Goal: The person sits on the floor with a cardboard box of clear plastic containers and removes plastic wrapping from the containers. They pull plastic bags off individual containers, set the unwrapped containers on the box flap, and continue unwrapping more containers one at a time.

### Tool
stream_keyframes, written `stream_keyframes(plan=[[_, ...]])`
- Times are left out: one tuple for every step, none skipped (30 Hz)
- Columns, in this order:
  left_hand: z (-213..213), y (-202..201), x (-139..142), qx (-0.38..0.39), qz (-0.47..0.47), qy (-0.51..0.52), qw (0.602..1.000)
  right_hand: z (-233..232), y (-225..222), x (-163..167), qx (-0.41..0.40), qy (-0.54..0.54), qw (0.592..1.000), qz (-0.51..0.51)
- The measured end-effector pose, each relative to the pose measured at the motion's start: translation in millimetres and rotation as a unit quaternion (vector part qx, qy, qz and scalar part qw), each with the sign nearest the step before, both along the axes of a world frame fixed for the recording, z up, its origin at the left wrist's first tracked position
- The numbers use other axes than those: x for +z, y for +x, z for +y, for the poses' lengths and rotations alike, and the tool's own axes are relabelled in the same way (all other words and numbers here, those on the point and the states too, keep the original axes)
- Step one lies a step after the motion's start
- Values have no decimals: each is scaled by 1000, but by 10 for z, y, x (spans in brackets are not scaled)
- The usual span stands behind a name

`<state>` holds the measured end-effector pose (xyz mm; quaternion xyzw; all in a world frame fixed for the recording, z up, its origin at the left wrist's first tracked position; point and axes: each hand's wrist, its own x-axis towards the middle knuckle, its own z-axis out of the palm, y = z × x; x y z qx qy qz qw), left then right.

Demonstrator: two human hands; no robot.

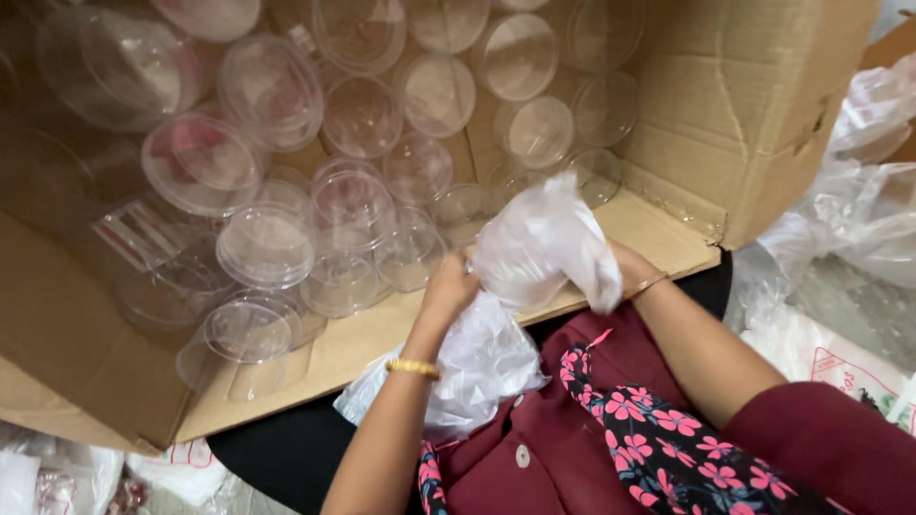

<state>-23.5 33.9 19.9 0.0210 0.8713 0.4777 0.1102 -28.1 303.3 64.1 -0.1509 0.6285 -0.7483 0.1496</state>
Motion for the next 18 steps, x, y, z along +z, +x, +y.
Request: stream_keyframes(plan=[[23,21,104,16,77,19,997,10,85,55,-7,-52,998,-30],[82,37,207,4,106,27,994,12,184,89,-15,-104,993,-60],[186,82,296,-6,132,35,991,-5,280,99,-27,-159,983,-93],[294,117,384,-16,158,41,987,-65,333,77,-37,-211,969,-123],[379,121,472,-30,155,59,986,-74,471,48,-48,-264,952,-145],[476,85,561,-45,157,79,983,-88,571,7,-49,-286,944,-156],[573,54,643,-59,160,100,980,-88,672,-40,-56,-308,936,-163],[644,65,703,-86,154,113,978,-2,769,-60,-69,-335,926,-162],[672,103,745,-111,145,124,975,129,793,-64,-98,-347,921,-146],[675,121,782,-137,137,133,972,302,800,-57,-132,-362,914,-127],[647,125,812,-157,123,178,964,529,789,-31,-170,-377,905,-100],[597,146,831,-175,109,223,953,826,790,22,-217,-393,891,-70],[541,152,843,-190,93,269,940,1144,778,75,-265,-404,875,-35],[481,132,855,-169,102,271,942,1470,757,125,-309,-416,855,-5],[422,110,864,-148,108,273,945,1790,769,164,-359,-419,834,6],[376,95,869,-128,113,276,946,2070,769,176,-406,-420,812,11],[343,80,874,-120,102,276,948,2314,777,171,-447,-416,792,0],[316,59,881,-112,93,276,950,2486,773,130,-479,-400,781,-21]])
